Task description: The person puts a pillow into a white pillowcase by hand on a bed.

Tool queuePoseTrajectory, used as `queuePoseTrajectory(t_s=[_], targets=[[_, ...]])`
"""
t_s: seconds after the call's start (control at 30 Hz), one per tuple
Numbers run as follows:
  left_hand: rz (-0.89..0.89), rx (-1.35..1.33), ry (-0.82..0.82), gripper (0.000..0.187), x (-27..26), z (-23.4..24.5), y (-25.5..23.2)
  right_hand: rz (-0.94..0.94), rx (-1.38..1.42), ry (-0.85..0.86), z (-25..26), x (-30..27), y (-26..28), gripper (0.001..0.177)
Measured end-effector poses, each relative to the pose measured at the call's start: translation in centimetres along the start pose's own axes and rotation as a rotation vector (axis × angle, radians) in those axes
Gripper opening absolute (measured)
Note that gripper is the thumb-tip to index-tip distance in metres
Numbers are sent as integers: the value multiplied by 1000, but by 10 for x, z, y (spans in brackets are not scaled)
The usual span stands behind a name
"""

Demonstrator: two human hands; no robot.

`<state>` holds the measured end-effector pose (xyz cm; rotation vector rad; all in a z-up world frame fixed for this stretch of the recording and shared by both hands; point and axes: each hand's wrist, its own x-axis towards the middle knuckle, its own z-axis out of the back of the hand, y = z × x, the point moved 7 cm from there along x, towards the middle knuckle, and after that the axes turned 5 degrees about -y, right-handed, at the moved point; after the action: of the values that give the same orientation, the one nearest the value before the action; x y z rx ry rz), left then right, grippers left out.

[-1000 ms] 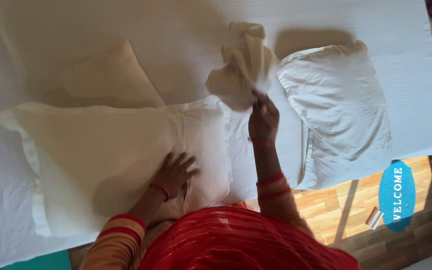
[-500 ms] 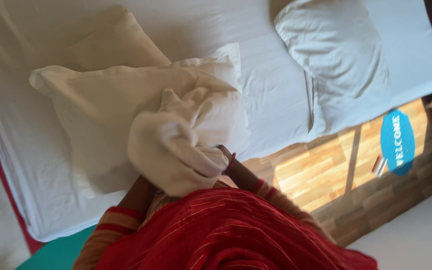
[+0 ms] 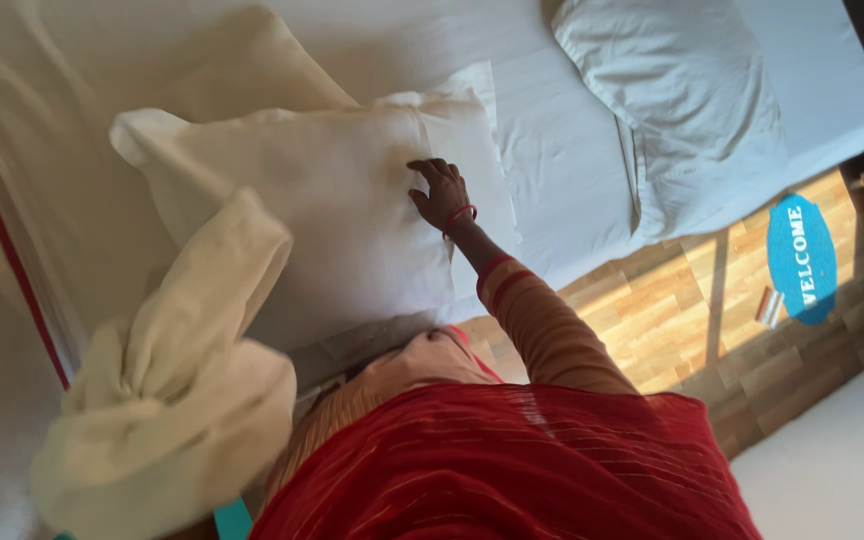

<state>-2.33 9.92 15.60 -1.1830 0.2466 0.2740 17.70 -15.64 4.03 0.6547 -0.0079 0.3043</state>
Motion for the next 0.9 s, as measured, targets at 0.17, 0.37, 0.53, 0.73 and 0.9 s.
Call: queuePoseTrajectory(t_s=[0.17, 0.37, 0.53, 0.73, 0.9], targets=[[-74, -149, -163, 52, 32, 63, -35, 141, -64, 107, -30, 70, -5, 75], [-198, -350, -346, 51, 81, 138, -86, 147, -268, 403, -88, 137, 5, 113], [-219, -498, -415, 50, 85, 158, -98, 50, -402, 675, -79, 140, 45, 123], [-153, -642, -402, 49, 76, 134, -94, 261, -557, 738, -45, 125, 87, 68], [-148, -715, -366, 48, 72, 81, -102, 122, -276, 538, -15, 92, 57, 53]])
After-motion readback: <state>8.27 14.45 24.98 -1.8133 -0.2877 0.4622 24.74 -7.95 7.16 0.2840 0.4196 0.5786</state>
